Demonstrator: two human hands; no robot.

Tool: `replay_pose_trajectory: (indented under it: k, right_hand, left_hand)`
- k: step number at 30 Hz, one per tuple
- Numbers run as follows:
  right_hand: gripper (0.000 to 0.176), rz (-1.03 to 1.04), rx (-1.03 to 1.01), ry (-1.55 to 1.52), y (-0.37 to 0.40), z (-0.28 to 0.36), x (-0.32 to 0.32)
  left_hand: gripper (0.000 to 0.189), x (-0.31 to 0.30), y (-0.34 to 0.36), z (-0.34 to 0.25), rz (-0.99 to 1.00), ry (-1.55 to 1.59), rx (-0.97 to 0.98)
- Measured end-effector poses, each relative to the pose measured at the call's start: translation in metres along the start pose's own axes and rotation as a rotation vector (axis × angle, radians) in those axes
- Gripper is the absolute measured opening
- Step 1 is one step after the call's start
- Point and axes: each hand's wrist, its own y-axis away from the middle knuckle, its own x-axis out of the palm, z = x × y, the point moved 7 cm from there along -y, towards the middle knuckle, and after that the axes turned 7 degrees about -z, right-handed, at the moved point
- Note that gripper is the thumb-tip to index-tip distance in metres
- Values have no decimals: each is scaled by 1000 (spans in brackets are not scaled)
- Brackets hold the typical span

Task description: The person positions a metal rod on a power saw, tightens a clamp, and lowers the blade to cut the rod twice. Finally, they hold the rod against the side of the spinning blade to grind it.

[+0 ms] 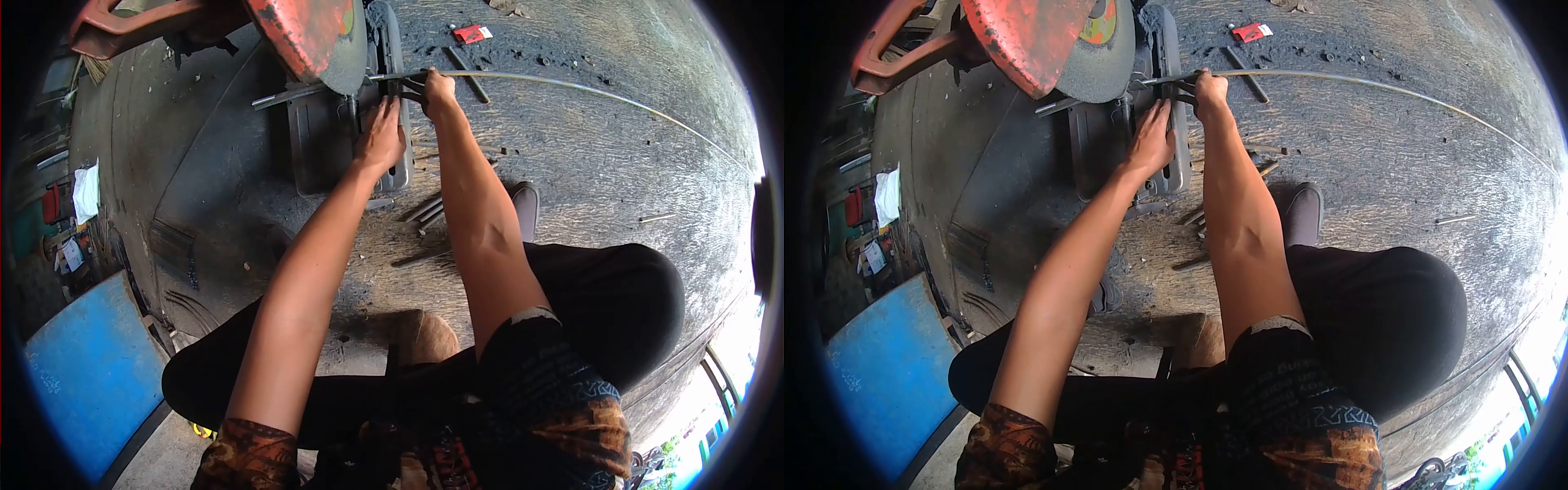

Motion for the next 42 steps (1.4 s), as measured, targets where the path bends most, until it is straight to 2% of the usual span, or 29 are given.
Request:
replay_pose_trajectory:
  k: [8, 12, 15, 24, 28, 30, 32, 34, 36, 42]
  right_hand:
    - [28, 1, -14, 13, 3, 3, 2]
    - [31, -46, -17, 48, -18, -8, -3]
    - [35, -67, -20, 77, -37, -19, -6]
    - [39, -40, -36, 133, -68, -35, -9]
    - [33, -50, 3, 39, -9, -8, 0]
    - [25, 38, 58, 6, 16, 0, 8]
    - [22, -56, -112, 130, 11, -9, 12]
    - [40, -58, -229, 116, 26, -11, 21]
    - [40, -105, -180, 44, 37, -13, 24]
    - [35, -102, -189, 110, 34, -16, 29]
  left_hand:
    - [60, -2, -2, -1, -5, -12, 8]
    - [60, 2, -3, 3, 0, -1, -6]
    - [58, -1, -3, 1, -71, -21, 68]
    - [58, 1, -3, 4, -76, 7, 62]
    - [59, 0, -1, 3, -70, 19, 42]
    - [59, -2, 1, 3, -62, 23, 27]
    - [58, -4, 1, 4, -63, 60, 11]
    - [57, -7, 1, 7, -55, 68, -6]
    - [57, -9, 3, 12, -43, 72, -24]
    - [56, -13, 3, 20, -87, 95, -71]
